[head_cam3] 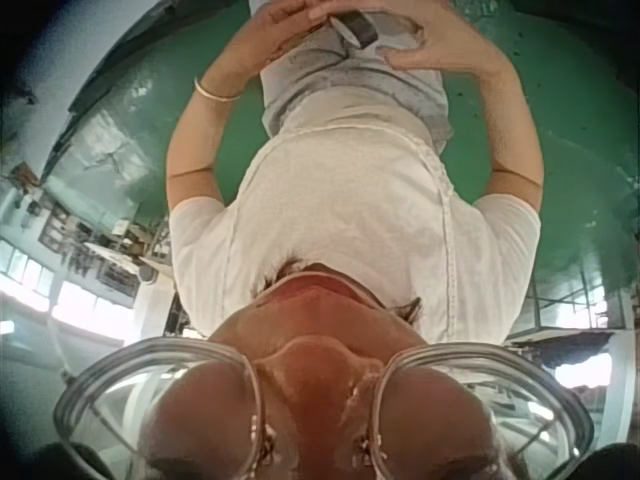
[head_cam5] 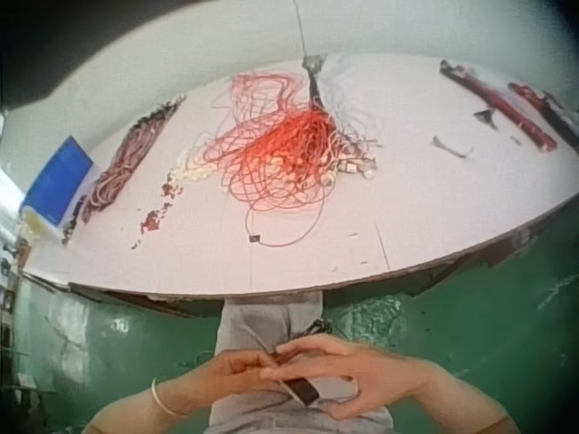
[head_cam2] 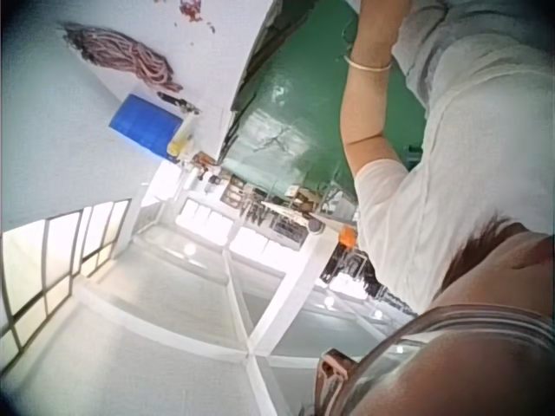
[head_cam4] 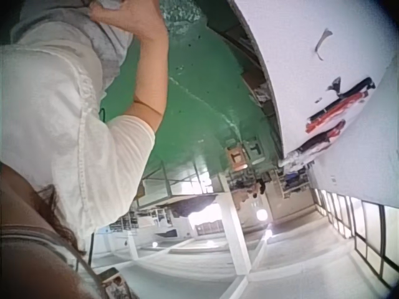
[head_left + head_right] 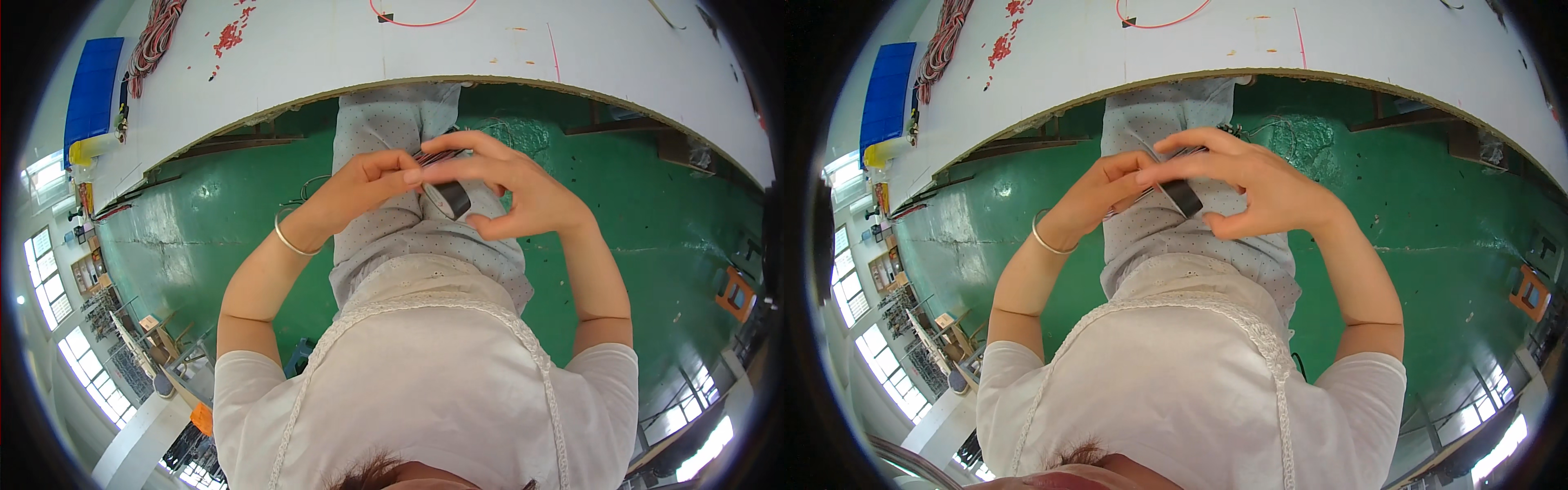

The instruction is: Assembling and taping electrical wire harnesses at a manual assembly station.

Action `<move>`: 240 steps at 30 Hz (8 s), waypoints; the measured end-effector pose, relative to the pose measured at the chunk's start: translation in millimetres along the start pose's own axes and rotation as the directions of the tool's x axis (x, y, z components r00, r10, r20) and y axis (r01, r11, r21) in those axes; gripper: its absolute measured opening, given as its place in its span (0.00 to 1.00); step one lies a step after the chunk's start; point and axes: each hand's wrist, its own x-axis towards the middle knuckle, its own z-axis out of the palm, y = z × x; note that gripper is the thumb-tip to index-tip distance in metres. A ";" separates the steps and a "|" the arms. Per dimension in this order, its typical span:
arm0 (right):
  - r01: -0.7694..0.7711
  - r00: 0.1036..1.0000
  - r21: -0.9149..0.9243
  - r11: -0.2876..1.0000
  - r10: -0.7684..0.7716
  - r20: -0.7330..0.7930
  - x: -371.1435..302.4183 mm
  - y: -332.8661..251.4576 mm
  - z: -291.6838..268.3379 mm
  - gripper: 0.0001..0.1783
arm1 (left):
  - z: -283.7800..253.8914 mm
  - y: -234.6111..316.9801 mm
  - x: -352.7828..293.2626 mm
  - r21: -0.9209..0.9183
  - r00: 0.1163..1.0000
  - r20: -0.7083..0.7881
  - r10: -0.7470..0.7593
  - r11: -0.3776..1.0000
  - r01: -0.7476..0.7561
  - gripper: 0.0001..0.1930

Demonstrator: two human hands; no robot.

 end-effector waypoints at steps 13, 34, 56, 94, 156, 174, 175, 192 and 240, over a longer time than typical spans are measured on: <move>-0.514 0.844 0.218 0.830 0.535 -0.047 3.6 33.9 16.7 0.23 | 25.3 -13.2 12.3 0.877 0.608 0.154 0.779 0.175 -0.447 0.05; -0.470 0.792 0.589 0.657 0.608 -0.047 0.5 61.8 25.4 0.25 | 31.5 -30.3 7.4 0.925 0.523 0.376 0.765 -0.338 -0.171 0.04; 0.043 0.973 -0.329 0.943 -0.114 -0.202 -29.5 10.3 8.2 0.31 | 9.7 0.6 19.0 0.024 0.994 0.065 -0.085 0.996 0.083 0.08; -0.258 0.947 0.470 0.844 0.316 -0.047 -10.8 30.2 9.9 0.23 | 13.0 -4.8 16.3 -0.456 0.962 0.049 -0.269 0.851 0.261 0.21; 0.023 0.998 -0.648 0.761 -0.050 -0.023 -32.1 13.3 2.6 0.34 | 24.7 -5.6 25.4 0.100 0.999 0.030 0.032 0.994 -0.035 0.13; -0.286 0.904 0.544 0.789 0.410 -0.120 -29.3 17.1 8.1 0.24 | 19.7 -9.6 21.8 -0.178 0.979 0.188 -0.076 0.978 0.110 0.14; -0.233 0.939 0.423 0.876 0.316 -0.137 -30.7 16.6 7.7 0.27 | 16.0 -9.1 20.4 -0.180 0.980 0.185 -0.075 0.978 0.109 0.14; -0.616 0.746 0.236 0.752 0.653 -0.133 -25.3 19.2 12.2 0.16 | 41.9 -12.0 27.5 0.952 0.592 0.242 0.768 -0.070 -0.298 0.11; 0.044 0.987 -0.464 0.885 -0.111 -0.118 -48.7 10.7 -5.1 0.35 | 38.3 0.5 22.1 0.224 0.995 0.094 0.017 0.974 -0.038 0.14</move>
